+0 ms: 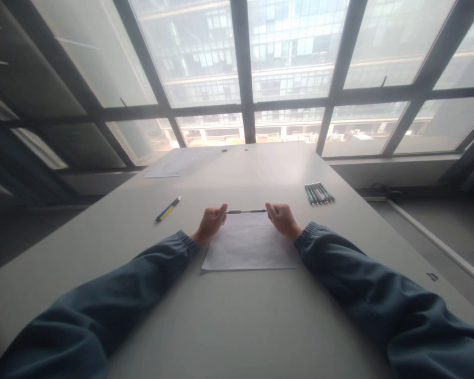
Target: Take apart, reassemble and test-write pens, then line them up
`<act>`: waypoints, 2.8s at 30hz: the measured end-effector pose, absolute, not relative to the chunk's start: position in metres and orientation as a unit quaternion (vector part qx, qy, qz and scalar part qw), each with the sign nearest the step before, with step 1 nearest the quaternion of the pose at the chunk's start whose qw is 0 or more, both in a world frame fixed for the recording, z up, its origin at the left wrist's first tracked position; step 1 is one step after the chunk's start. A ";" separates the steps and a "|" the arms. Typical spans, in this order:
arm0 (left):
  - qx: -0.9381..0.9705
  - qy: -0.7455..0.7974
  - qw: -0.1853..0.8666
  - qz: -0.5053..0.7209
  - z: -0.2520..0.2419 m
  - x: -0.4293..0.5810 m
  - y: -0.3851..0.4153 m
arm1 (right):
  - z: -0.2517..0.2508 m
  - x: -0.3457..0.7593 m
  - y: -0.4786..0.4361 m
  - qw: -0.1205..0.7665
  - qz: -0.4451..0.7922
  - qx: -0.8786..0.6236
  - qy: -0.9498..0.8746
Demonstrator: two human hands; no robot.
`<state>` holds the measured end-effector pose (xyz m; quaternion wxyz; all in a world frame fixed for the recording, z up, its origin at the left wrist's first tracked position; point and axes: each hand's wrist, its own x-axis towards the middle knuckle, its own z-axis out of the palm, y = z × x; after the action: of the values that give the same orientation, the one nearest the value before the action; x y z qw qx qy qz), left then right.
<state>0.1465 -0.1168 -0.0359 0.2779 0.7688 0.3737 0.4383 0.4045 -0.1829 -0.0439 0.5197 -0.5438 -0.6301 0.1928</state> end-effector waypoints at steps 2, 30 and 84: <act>0.767 0.377 0.279 0.437 -0.036 0.146 -0.117 | -0.043 0.404 -0.183 0.520 0.197 -0.543 -0.629; 0.765 0.385 0.302 0.418 -0.037 0.146 -0.117 | -0.045 0.406 -0.183 0.512 0.210 -0.551 -0.625; 0.764 0.369 0.220 0.481 -0.037 0.149 -0.113 | -0.046 0.406 -0.174 0.590 0.357 -0.448 -0.569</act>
<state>0.1488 -0.1129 -0.0367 0.2200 0.7641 0.3691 0.4811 0.4057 -0.1745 -0.0462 0.5899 -0.4477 -0.5692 0.3570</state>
